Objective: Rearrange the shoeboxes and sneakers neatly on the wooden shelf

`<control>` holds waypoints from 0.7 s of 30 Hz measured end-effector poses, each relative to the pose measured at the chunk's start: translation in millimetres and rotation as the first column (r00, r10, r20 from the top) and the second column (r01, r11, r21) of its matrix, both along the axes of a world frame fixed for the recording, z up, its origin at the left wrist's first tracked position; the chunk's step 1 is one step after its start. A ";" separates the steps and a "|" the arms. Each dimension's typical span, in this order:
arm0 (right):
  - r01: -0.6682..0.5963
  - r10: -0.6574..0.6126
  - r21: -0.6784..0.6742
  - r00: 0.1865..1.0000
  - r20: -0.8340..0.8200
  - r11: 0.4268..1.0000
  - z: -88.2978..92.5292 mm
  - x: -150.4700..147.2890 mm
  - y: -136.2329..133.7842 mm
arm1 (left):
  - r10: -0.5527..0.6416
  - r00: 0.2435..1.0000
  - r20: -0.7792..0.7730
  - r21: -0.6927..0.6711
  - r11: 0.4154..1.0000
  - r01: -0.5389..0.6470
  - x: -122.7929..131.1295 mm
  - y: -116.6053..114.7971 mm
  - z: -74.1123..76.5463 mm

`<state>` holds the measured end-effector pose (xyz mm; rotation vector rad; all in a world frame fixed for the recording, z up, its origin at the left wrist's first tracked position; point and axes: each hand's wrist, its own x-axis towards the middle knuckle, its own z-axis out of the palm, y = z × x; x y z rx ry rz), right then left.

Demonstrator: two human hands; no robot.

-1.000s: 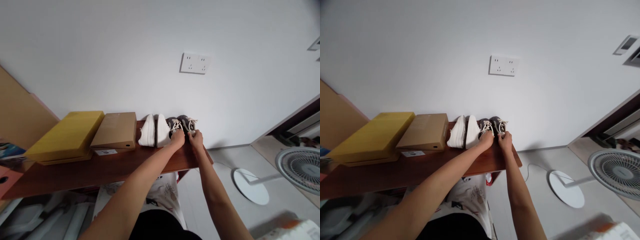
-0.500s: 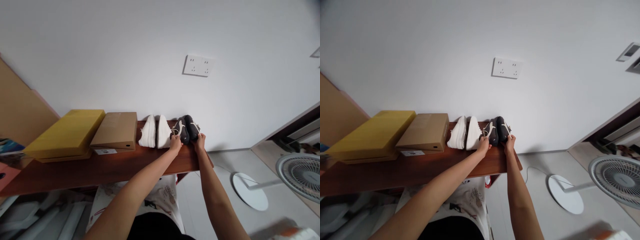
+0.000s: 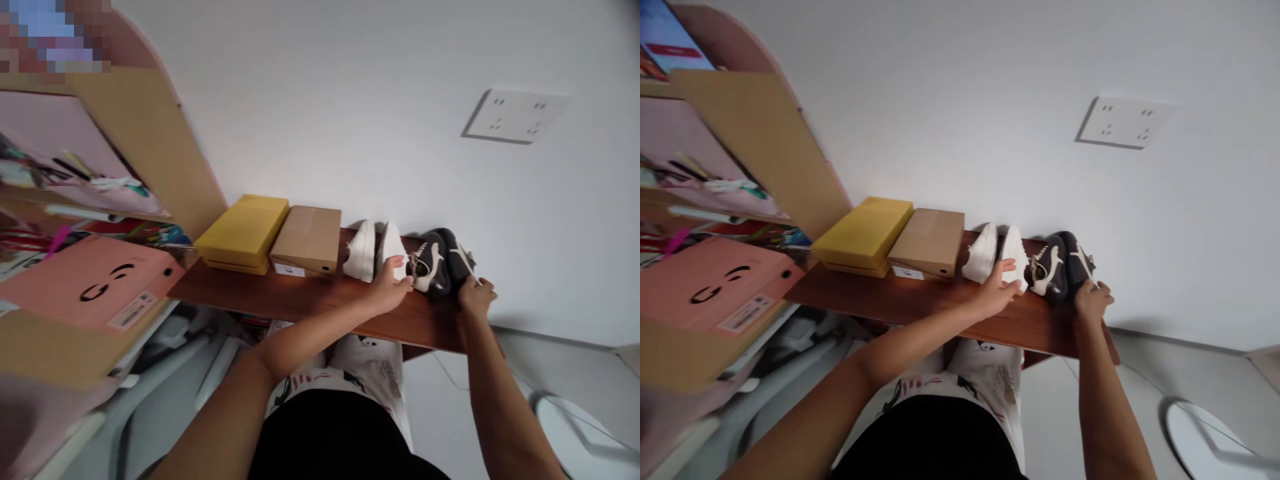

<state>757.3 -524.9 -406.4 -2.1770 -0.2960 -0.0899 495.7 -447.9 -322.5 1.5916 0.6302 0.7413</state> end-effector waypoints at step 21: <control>-0.774 0.939 0.531 0.275 -0.208 0.344 29.2 -441.5 135.6 | 0.881 0.467 -0.077 -0.160 0.451 -0.878 -389.1 139.5 -49.3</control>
